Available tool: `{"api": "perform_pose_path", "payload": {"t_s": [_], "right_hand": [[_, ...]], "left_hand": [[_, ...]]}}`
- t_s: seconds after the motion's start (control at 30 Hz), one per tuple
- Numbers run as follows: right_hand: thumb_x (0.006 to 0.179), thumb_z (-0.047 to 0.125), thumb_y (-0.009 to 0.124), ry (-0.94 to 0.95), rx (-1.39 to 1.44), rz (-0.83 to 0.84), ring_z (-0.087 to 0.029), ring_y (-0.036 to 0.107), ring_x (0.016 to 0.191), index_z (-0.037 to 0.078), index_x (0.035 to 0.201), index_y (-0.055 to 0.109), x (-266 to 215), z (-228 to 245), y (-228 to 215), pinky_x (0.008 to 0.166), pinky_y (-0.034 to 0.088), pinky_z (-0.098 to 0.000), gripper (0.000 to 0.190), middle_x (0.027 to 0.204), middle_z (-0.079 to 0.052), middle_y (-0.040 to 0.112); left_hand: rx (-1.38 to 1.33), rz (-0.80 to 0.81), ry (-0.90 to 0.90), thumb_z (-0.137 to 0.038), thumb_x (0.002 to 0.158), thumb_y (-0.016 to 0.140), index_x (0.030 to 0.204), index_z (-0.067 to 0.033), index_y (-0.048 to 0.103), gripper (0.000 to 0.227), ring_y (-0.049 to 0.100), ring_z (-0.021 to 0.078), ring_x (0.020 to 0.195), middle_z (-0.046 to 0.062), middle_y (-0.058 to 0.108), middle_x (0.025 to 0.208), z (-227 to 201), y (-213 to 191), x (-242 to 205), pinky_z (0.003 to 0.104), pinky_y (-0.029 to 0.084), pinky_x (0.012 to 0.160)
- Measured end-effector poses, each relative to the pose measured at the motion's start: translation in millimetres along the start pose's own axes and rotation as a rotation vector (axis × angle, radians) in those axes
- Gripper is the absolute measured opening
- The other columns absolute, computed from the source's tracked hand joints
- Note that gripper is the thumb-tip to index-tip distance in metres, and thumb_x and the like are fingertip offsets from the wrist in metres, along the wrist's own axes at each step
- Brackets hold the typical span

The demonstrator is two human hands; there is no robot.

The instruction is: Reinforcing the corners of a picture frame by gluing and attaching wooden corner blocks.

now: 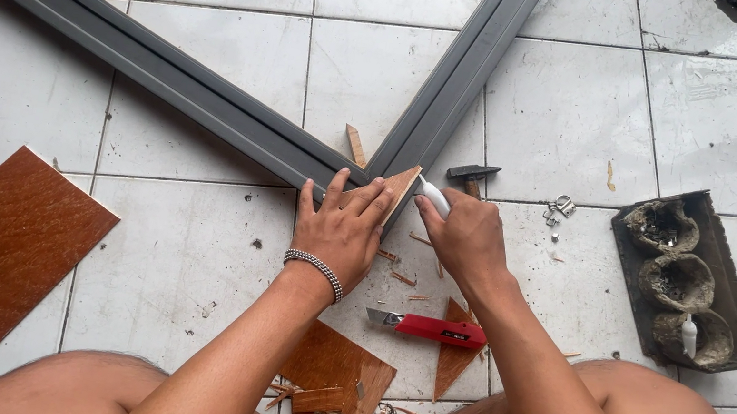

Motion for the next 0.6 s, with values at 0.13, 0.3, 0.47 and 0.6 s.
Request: {"api": "perform_pose_path", "payload": {"t_s": [0.13, 0.3, 0.47, 0.6], "right_hand": [[0.084, 0.023, 0.060, -0.004, -0.007, 0.011, -0.037, 0.064, 0.067, -0.004, 0.092, 0.064, -0.2, 3.3, -0.3, 0.058, 0.054, -0.0437, 0.028, 0.071, -0.021, 0.064], [0.085, 0.024, 0.058, -0.006, -0.013, 0.018, -0.037, 0.064, 0.066, -0.005, 0.089, 0.064, -3.0, 8.3, -4.1, 0.056, 0.054, -0.0439, 0.030, 0.068, -0.022, 0.064], [0.085, 0.024, 0.057, 0.001, -0.019, 0.033, -0.037, 0.064, 0.066, -0.005, 0.089, 0.064, -4.7, 10.2, -6.3, 0.056, 0.054, -0.0434, 0.030, 0.068, -0.022, 0.064], [0.086, 0.025, 0.056, 0.003, -0.015, 0.041, -0.037, 0.064, 0.067, -0.005, 0.089, 0.064, -5.0, 9.4, -5.4, 0.056, 0.054, -0.0430, 0.031, 0.068, -0.023, 0.064]], "left_hand": [[-0.014, 0.016, -0.005, -0.025, 0.085, 0.036, 0.130, -0.0228, 0.036, 0.045, 0.021, 0.0305, 0.127, -0.002, 0.035, 0.134, 0.6, -1.5, -0.7, 0.060, 0.018, 0.097], [-0.022, 0.021, -0.009, -0.024, 0.085, 0.037, 0.129, -0.0230, 0.037, 0.045, 0.021, 0.0305, 0.127, -0.002, 0.036, 0.133, 0.1, -3.0, 0.2, 0.060, 0.018, 0.096], [-0.034, 0.020, -0.009, -0.024, 0.084, 0.037, 0.129, -0.0233, 0.038, 0.046, 0.020, 0.0306, 0.127, -0.002, 0.036, 0.134, 0.3, -2.1, -0.1, 0.060, 0.018, 0.096], [-0.040, 0.017, -0.010, -0.022, 0.083, 0.037, 0.130, -0.0244, 0.038, 0.047, 0.020, 0.0304, 0.127, -0.003, 0.036, 0.134, 1.2, -1.0, 0.4, 0.060, 0.018, 0.096]]}}
Point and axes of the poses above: each hand's wrist, its own x-axis towards the middle knuckle, its own y-axis out of the palm, z = x × y, the point moved 2 cm from there along x, towards the middle knuckle
